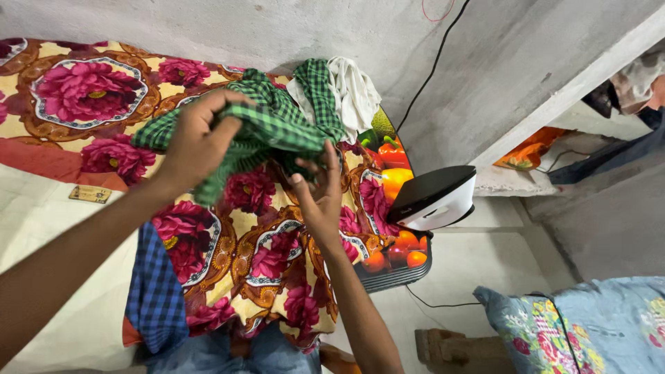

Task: The person irons a green and black checkered shirt using a white electric iron. They smooth the fabric with one hand while moving the iron with the other, working on the shirt's body and sleeves while seated.

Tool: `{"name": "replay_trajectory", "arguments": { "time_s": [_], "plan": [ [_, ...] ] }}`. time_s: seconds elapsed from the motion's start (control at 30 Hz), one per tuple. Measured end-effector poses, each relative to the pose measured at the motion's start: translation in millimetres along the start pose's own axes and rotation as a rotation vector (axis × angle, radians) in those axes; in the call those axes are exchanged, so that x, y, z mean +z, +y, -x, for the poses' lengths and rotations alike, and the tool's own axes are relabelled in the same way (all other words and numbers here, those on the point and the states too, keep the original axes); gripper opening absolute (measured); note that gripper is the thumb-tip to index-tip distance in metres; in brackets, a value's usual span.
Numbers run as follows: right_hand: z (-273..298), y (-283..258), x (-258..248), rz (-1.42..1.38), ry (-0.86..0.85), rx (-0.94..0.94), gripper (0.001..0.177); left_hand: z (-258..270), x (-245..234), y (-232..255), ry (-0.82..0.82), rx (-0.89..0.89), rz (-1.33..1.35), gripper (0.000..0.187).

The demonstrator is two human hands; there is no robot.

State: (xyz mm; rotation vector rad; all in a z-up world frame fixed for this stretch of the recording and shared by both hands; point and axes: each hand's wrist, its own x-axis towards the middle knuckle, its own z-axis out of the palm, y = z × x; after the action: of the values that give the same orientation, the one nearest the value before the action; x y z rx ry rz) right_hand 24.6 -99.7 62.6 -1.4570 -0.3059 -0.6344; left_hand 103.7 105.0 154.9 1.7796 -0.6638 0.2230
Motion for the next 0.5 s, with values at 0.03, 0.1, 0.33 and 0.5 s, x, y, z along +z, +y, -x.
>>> {"name": "replay_trajectory", "arguments": {
  "time_s": [0.03,0.1,0.33,0.5],
  "plan": [
    [4,11,-4,0.11,-0.003,0.027,0.085,0,-7,14,0.004,0.117,-0.013,0.024],
    [6,42,-1,0.238,-0.022,0.028,0.092,4,-19,41,0.017,0.254,-0.06,0.024],
    [-19,131,14,0.671,0.143,-0.349,0.109,17,-36,100,-0.016,0.472,-0.106,0.014],
    [-60,151,41,-0.137,0.101,0.623,0.063,41,-46,121,-0.049,0.415,-0.187,0.023]
  ]
}}
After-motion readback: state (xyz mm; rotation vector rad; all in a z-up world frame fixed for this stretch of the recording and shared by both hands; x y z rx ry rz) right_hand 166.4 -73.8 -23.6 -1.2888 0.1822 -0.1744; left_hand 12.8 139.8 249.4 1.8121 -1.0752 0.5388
